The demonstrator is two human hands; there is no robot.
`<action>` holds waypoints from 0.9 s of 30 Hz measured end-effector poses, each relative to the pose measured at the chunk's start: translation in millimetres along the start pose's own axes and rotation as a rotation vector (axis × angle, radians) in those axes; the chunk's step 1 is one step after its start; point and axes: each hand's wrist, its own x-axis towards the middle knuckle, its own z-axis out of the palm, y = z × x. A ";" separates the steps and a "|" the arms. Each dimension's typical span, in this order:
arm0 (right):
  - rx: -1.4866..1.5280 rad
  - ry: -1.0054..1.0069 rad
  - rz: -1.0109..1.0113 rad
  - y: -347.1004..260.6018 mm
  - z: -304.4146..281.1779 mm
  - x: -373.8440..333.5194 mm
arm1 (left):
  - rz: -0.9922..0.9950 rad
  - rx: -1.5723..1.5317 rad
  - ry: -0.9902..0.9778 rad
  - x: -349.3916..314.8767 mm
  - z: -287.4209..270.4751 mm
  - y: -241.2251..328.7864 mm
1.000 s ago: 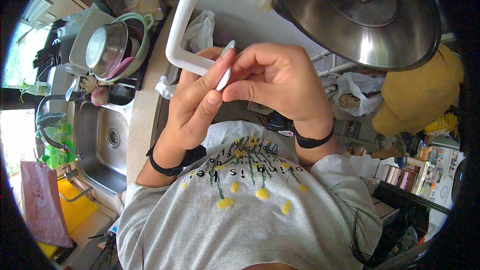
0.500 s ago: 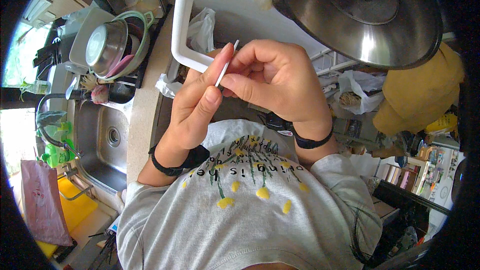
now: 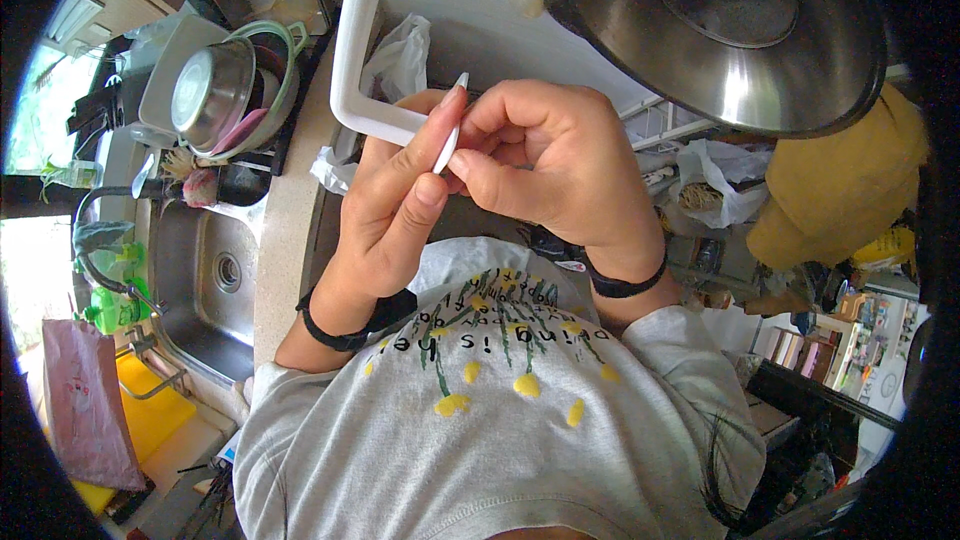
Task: The person assembles a white plastic L-shaped bracket by inserting a cylindrical rod into a square base and attaching a small clip. They repeatedly test the fit and alignment of the components on the kitchen counter.
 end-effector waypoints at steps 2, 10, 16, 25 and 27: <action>0.014 0.001 -0.002 0.8 0.1 0.5 | 0.067 -0.015 -0.009 3.5 0.3 -4.1; 0.047 -0.016 -0.024 4.7 -2.0 0.6 | -0.026 0.071 0.014 0.8 0.5 5.0; 0.032 -0.035 -0.041 6.8 -3.1 -0.1 | -0.023 0.090 0.014 2.3 2.0 7.3; 0.073 -0.222 0.040 11.0 8.0 5.9 | -0.117 0.139 0.154 -28.8 6.3 25.2; 0.074 -0.298 0.067 15.7 17.4 7.4 | -0.232 0.111 0.248 -47.3 10.5 37.2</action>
